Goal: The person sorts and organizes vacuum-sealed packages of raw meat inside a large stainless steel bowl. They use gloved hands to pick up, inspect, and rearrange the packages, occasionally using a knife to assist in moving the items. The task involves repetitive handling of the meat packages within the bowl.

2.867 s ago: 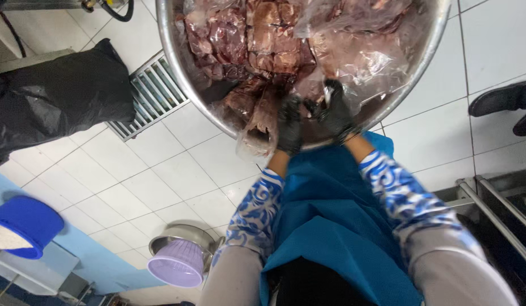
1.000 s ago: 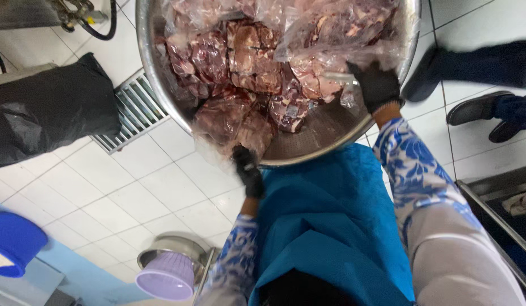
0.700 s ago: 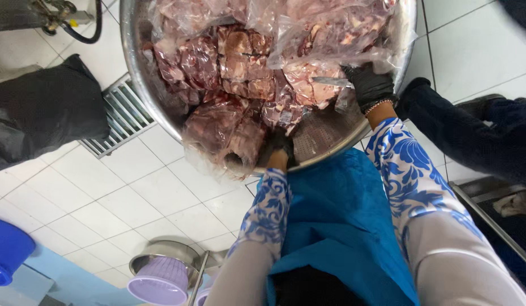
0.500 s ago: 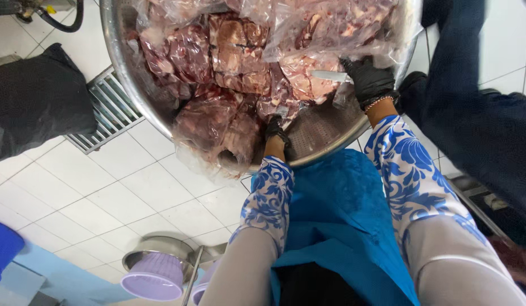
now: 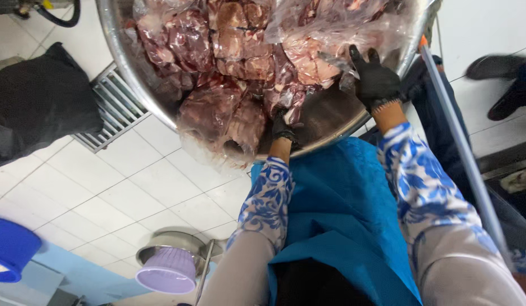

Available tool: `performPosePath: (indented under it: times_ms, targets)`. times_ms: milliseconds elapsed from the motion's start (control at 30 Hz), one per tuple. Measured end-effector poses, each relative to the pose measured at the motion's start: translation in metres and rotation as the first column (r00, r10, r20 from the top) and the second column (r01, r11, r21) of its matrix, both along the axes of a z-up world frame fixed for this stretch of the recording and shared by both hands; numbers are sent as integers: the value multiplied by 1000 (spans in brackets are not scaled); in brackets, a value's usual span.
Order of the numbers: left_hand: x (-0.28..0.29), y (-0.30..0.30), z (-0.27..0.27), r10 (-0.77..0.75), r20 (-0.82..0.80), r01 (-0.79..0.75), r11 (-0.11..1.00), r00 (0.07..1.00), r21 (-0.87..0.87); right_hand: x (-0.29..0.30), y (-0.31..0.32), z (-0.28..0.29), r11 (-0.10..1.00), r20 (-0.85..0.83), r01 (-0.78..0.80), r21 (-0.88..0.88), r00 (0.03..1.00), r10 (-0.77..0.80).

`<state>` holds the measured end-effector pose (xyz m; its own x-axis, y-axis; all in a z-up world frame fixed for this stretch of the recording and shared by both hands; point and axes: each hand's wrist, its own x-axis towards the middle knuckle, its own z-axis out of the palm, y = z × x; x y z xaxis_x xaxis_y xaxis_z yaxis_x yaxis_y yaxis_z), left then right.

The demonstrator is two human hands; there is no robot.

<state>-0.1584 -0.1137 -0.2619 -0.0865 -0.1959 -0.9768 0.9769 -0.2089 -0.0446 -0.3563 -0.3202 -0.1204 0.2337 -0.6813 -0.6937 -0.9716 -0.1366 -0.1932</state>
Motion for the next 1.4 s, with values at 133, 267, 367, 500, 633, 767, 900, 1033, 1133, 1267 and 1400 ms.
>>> performPosePath:
  times_ms: [133,267,367,500,633,767,900,1033,1133,1267,1400]
  targets:
    - [9,11,14,34,-16,-34,999,999,-8,-2,70,10,948,345,296,-119,907,-240]
    - [11,37,37,120,-93,-126,990,988,-62,38,136,-26,595,363,615,516,472,-803]
    - [14,93,69,-42,-119,30,994,992,-106,66,153,-56,302,153,519,800,310,-938]
    - [46,146,119,-421,-54,401,891,906,-211,62,167,-61,401,310,378,834,280,-909]
    - [106,114,149,-675,381,773,590,631,-235,17,157,-55,997,818,40,72,569,-82]
    - [146,66,157,-459,730,817,527,507,-236,-10,145,-53,954,820,-223,199,572,-37]
    - [109,22,105,-394,760,786,570,517,-239,10,125,-29,989,763,-88,122,646,-36]
    - [72,12,52,-383,818,761,641,429,-99,33,118,26,898,719,427,107,590,-367]
    - [58,18,40,-572,811,861,469,127,196,28,139,68,851,665,523,-33,648,-373]
    - [70,-20,57,-201,978,895,444,59,37,27,143,95,970,237,240,24,942,-239]
    - [102,-44,110,-275,859,841,221,-432,494,29,113,94,966,339,-94,-241,925,175]
